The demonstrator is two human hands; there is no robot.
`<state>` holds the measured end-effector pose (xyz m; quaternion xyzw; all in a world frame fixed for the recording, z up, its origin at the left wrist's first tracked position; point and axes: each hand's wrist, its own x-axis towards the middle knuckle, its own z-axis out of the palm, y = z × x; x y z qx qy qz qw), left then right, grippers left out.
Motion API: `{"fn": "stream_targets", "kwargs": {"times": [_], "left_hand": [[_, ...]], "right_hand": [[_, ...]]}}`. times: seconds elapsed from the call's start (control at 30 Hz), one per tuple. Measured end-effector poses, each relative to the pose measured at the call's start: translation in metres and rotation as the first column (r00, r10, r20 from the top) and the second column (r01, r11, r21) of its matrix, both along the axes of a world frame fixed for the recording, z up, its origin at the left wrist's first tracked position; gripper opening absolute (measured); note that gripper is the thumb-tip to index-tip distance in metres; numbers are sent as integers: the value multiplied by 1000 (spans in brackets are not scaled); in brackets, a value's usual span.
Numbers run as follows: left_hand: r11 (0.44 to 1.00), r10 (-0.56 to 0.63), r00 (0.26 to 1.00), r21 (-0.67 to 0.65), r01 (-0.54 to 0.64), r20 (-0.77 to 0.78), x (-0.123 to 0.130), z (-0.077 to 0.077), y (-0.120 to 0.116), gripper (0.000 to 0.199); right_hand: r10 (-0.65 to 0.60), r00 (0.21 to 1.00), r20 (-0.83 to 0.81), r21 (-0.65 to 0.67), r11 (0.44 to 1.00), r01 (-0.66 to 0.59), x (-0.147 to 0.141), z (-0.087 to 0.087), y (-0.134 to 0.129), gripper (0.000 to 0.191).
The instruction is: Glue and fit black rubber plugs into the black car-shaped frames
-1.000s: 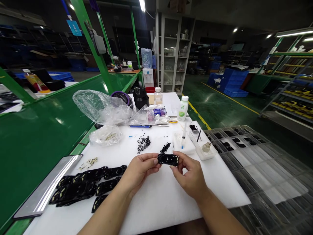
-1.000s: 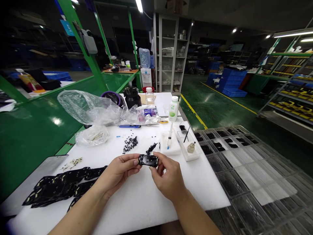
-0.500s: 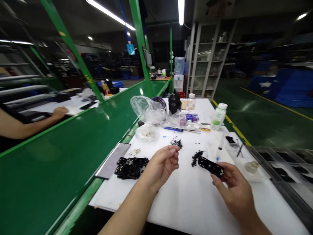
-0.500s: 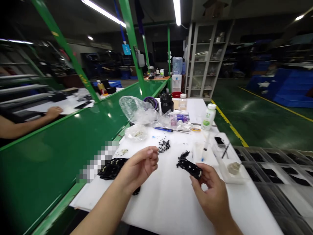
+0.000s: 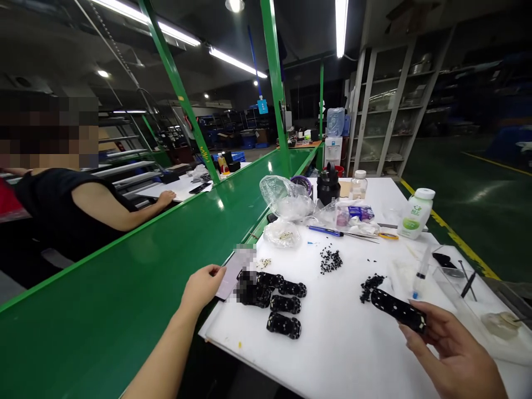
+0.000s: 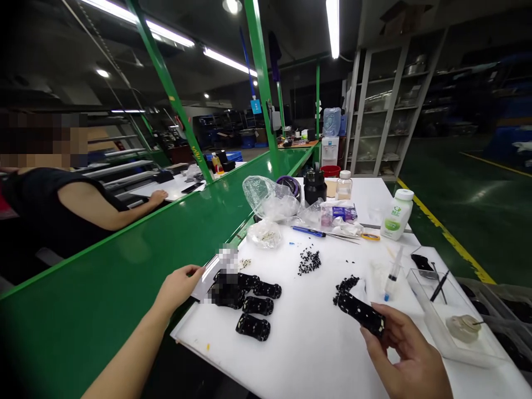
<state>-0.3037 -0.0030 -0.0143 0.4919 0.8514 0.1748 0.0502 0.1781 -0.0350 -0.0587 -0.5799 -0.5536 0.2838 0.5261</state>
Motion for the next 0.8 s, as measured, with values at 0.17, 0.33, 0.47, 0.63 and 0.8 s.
{"fn": "stream_targets", "kwargs": {"times": [0.17, 0.33, 0.47, 0.63, 0.8], "left_hand": [[997, -43, 999, 62, 44, -24, 8, -14, 1, 50], [985, -41, 999, 165, 41, -3, 6, -16, -6, 52], [966, 17, 999, 258, -30, 51, 1, -17, -10, 48], [905, 36, 992, 417, -84, 123, 2, -4, -20, 41], [837, -226, 967, 531, 132, 115, 51, 32, -37, 24]], "right_hand": [[-5, 1000, -27, -43, 999, 4, 4, -6, 4, 61], [49, 998, 35, -57, 997, -47, 9, -16, 8, 64], [59, 975, 215, -36, 998, -53, 9, -16, 9, 58], [179, 970, 167, -82, 982, -167, 2, -3, 7, 54], [337, 940, -48, -97, 935, -340, -32, 25, -21, 46]]}}
